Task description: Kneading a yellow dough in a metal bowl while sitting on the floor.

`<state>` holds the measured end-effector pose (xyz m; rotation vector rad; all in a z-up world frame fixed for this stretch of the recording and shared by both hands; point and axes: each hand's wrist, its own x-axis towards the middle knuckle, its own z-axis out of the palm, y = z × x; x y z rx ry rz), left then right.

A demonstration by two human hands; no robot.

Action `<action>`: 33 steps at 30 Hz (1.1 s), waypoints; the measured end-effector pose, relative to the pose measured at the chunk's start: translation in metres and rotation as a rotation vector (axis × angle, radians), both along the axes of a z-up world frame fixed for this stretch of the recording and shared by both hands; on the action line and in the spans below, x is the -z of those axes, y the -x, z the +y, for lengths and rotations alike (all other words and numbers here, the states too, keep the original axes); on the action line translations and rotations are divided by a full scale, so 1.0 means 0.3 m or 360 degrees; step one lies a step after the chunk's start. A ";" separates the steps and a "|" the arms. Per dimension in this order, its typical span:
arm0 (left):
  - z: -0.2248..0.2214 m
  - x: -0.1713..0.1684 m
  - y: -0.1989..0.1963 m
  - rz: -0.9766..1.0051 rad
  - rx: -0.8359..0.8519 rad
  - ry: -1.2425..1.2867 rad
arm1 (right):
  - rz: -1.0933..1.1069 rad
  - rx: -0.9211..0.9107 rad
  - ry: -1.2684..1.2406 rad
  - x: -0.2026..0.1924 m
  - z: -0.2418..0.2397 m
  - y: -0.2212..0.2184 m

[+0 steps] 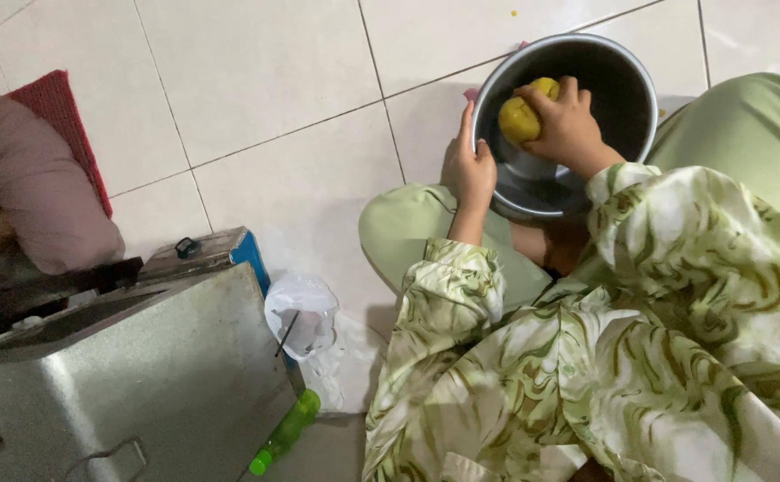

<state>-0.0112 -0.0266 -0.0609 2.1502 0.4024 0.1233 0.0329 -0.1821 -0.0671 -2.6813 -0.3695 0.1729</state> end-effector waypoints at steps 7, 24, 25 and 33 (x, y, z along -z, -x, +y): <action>-0.001 0.062 -0.004 -0.0141 -0.0025 0.0240 | -0.0074 -0.0099 0.0745 0.133 0.091 -0.009; 0.001 0.031 -0.015 0.0019 0.0032 0.0114 | -0.0091 -0.0042 0.0541 0.105 0.027 0.111; 0.001 0.020 -0.017 0.0007 0.0035 0.0115 | -0.0102 -0.0038 0.0542 0.099 0.020 0.101; 0.016 -0.013 0.001 0.0064 0.0061 0.0237 | 0.0333 0.0149 -0.0083 0.137 -0.115 0.002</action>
